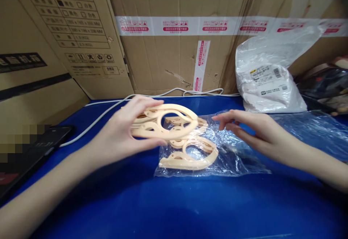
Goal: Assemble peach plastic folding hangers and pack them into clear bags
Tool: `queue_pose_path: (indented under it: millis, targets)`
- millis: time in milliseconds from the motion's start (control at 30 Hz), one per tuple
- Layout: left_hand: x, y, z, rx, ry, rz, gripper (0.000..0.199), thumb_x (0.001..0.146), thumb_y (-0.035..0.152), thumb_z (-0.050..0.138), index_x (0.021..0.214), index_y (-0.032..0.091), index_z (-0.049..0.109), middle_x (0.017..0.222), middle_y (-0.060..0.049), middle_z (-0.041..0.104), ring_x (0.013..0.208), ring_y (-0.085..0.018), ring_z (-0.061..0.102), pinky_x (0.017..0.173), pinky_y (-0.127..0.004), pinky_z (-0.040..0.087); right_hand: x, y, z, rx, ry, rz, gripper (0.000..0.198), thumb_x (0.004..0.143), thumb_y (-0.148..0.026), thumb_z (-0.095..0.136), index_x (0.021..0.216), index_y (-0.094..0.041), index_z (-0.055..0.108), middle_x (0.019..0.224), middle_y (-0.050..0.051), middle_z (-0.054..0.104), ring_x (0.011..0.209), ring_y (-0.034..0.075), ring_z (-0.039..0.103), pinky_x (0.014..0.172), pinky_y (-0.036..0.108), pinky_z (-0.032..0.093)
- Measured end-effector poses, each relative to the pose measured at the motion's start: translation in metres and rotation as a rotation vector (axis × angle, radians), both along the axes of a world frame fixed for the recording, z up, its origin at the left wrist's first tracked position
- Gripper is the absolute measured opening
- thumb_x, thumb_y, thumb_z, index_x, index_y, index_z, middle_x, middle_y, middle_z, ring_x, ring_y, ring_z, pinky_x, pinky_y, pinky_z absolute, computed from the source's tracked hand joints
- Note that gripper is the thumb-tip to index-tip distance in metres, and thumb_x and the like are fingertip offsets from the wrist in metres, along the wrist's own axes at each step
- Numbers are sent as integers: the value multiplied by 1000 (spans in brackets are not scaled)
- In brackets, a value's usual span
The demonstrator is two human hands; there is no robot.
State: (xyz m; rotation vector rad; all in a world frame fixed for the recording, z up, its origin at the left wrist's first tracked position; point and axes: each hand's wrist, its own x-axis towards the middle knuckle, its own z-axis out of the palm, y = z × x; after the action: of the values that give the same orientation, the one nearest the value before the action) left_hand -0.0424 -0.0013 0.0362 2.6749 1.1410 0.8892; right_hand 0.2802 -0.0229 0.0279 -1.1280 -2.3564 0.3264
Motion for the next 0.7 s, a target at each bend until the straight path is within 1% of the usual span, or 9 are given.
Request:
queue_pose_path:
  millis: [33,67,167,233,300,400,500,567,700]
  targets:
    - [8,-7,-4,18,-8,-23,69,76,51,73,133,24,45,129,-8,50,118,-26,50,101,-35,41,-7,-6,1,-85,96,-13,27,96,-38,45,116,-24,59,103,6,67,88,21,63,70,31,51]
    - [16,-13,-8,34,-15,-52,73,75,52,74,135,24,43,128,-8,50,119,-26,49,101,-36,41,-13,-11,1,-188,187,-18,30,95,-40,48,120,-26,57,103,5,67,86,20,63,67,29,51]
    - [33,-29,-18,40,-14,-82,73,75,56,73,134,26,42,126,-8,52,117,-27,50,100,-39,42,-27,-22,2,-467,434,22,36,92,-43,56,124,-26,53,90,2,67,66,12,60,52,21,47]
    - [38,-33,-21,37,1,-81,73,75,56,72,134,27,41,127,-7,53,116,-27,50,99,-39,43,-30,-24,1,-615,523,45,39,89,-42,62,123,-26,51,86,1,66,56,9,55,44,18,42]
    - [39,-33,-23,57,31,-70,74,76,56,71,136,26,38,129,-8,51,118,-28,49,101,-41,41,-30,-22,0,-721,576,51,44,85,-39,67,123,-26,50,85,1,66,53,8,53,40,16,38]
    - [36,-28,-26,92,95,-59,82,78,59,67,142,25,30,137,-12,45,127,-32,43,108,-47,34,-27,-18,-1,-805,652,53,45,83,-36,70,123,-26,50,82,1,65,50,7,52,38,14,37]
    - [32,-24,-28,106,137,-72,85,82,61,62,146,23,23,146,-13,38,134,-33,36,112,-48,28,-25,-16,-2,-834,701,59,42,84,-33,70,121,-26,52,89,2,67,49,5,51,38,12,37]
    - [30,-22,-29,126,143,-70,81,84,58,61,146,21,23,145,-13,39,132,-32,38,112,-46,29,-25,-16,-2,-827,713,55,42,84,-32,71,121,-27,53,91,2,67,49,4,51,38,11,37]
    - [27,-21,-28,200,124,-52,75,85,51,64,143,18,30,133,-12,48,124,-29,45,107,-42,36,-24,-15,-3,-783,700,19,43,82,-33,72,120,-27,54,87,0,64,51,4,52,38,10,38]
